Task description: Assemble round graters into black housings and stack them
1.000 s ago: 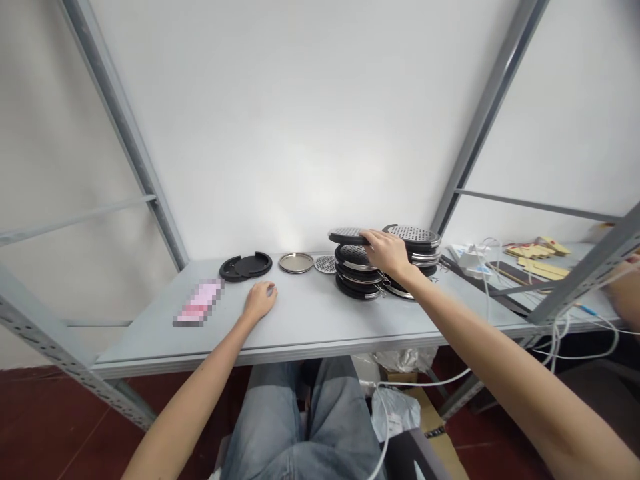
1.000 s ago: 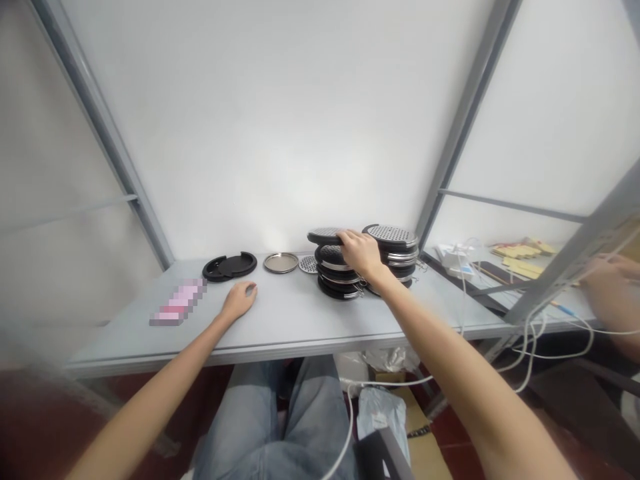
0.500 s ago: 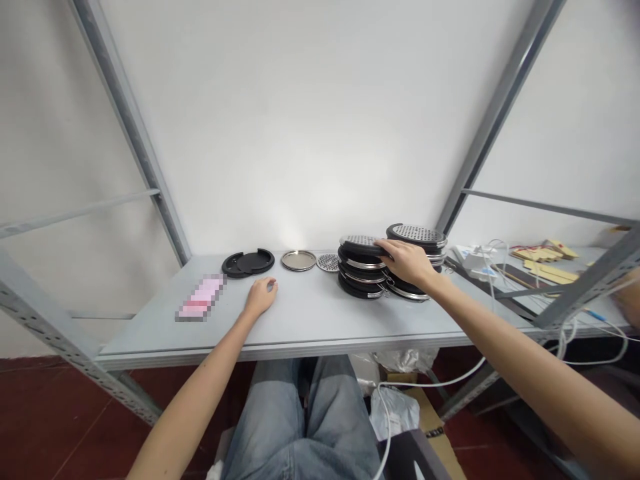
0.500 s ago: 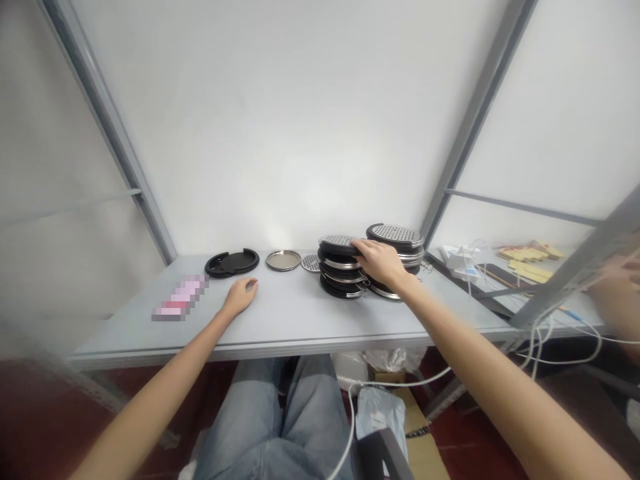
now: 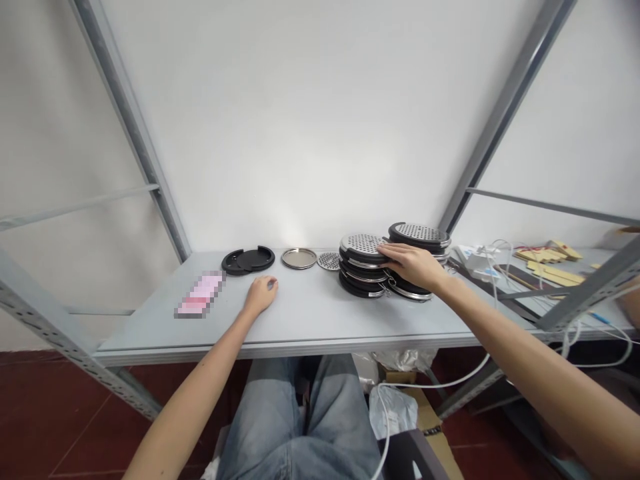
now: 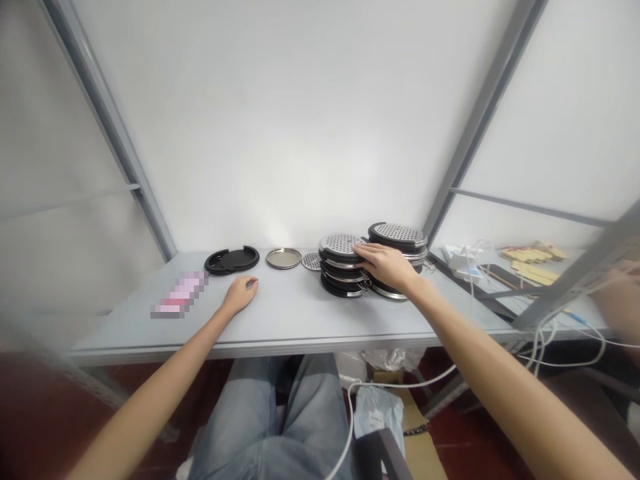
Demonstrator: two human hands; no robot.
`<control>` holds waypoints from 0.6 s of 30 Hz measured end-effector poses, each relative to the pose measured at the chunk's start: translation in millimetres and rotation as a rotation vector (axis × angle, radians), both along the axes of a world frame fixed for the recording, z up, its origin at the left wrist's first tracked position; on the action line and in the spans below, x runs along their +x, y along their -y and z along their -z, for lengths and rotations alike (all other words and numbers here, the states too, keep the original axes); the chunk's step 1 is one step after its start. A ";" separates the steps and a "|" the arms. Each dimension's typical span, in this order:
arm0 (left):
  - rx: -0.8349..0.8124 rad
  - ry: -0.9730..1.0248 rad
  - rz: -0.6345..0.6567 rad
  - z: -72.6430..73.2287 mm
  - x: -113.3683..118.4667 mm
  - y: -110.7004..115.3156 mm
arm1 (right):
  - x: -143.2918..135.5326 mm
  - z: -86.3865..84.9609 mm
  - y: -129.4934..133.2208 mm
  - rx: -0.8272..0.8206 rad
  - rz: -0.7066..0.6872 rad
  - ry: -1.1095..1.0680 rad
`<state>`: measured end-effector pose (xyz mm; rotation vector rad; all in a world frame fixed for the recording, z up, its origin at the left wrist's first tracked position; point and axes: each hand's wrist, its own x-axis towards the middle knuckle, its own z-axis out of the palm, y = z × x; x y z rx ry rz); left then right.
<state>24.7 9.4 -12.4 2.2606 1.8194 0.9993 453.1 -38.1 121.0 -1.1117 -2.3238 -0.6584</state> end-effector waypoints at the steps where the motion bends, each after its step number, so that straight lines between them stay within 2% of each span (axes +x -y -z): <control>1: 0.003 -0.002 0.002 0.6 -0.4 -0.5 | 0.1 -0.5 -0.6 0.007 0.003 -0.003; 18: 0.043 -0.031 0.042 8.1 -3.7 -4.7 | 4.9 2.7 -3.6 0.041 -0.002 -0.018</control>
